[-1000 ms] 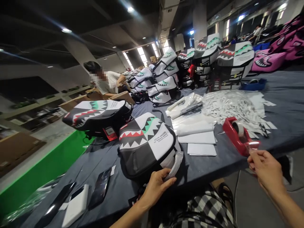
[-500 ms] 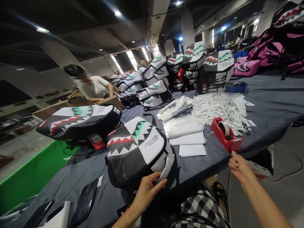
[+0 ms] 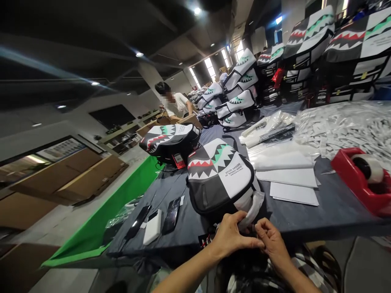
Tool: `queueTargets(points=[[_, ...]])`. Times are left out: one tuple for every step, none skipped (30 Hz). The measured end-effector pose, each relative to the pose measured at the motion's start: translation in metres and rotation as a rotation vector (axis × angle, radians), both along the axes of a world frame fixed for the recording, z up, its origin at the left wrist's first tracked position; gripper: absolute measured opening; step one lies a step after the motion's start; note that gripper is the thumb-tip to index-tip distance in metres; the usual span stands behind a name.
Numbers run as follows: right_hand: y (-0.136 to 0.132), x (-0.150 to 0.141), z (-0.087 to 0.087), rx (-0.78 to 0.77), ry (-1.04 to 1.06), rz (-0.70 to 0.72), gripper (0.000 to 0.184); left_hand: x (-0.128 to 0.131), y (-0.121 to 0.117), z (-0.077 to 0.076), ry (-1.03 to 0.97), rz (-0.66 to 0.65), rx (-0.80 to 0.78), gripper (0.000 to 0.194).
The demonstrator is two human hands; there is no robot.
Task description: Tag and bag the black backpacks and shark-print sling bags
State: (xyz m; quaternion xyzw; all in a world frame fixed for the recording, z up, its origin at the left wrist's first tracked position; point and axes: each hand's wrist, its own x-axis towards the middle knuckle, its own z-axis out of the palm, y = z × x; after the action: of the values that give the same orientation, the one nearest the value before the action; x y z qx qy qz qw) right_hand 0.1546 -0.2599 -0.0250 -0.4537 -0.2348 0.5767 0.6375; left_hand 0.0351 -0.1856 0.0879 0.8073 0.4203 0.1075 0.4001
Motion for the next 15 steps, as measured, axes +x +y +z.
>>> queueTargets(points=[[0.001,0.000,-0.002,-0.015,-0.025,-0.015,0.070,0.001,-0.001,-0.002,0.006,0.007,0.037,0.046],[0.001,0.000,-0.004,-0.024,-0.051,-0.019,0.070,0.002,-0.001,-0.005,0.007,0.019,0.070,0.037],[0.001,0.000,-0.005,-0.028,-0.078,-0.025,0.070,0.002,0.000,-0.007,-0.003,0.023,0.089,0.028],[0.000,0.000,-0.007,-0.029,-0.108,-0.030,0.069,0.002,0.001,-0.009,-0.021,0.017,0.095,0.023],[-0.001,0.001,-0.008,-0.030,-0.140,-0.033,0.068,0.001,0.002,-0.010,-0.043,0.002,0.086,0.022],[-0.002,0.001,-0.010,-0.029,-0.169,-0.032,0.066,0.000,0.004,-0.012,-0.066,-0.020,0.061,0.023],[-0.003,0.001,-0.011,-0.026,-0.190,-0.033,0.065,-0.001,0.005,-0.012,-0.089,-0.040,0.025,0.025],[-0.004,0.002,-0.012,-0.022,-0.207,-0.030,0.065,-0.002,0.007,-0.013,-0.114,-0.054,-0.015,0.027],[-0.004,0.002,-0.012,-0.018,-0.218,-0.030,0.065,-0.003,0.008,-0.013,-0.146,-0.061,-0.054,0.029],[-0.003,0.002,-0.011,-0.013,-0.225,-0.029,0.065,-0.004,0.009,-0.013,-0.185,-0.060,-0.097,0.030],[-0.001,0.002,-0.009,-0.005,-0.225,-0.032,0.066,-0.004,0.010,-0.013,-0.228,-0.056,-0.146,0.031],[0.002,0.002,-0.007,0.001,-0.220,-0.035,0.066,-0.003,0.011,-0.012,-0.269,-0.057,-0.198,0.031],[0.007,0.001,-0.004,0.001,-0.205,-0.033,0.064,-0.003,0.011,-0.012,-0.304,-0.062,-0.244,0.033],[0.012,0.000,-0.001,-0.001,-0.181,-0.025,0.063,-0.002,0.011,-0.011,-0.328,-0.073,-0.271,0.033],[0.018,-0.001,0.002,-0.006,-0.152,-0.015,0.062,-0.002,0.010,-0.011,-0.338,-0.086,-0.271,0.033]])
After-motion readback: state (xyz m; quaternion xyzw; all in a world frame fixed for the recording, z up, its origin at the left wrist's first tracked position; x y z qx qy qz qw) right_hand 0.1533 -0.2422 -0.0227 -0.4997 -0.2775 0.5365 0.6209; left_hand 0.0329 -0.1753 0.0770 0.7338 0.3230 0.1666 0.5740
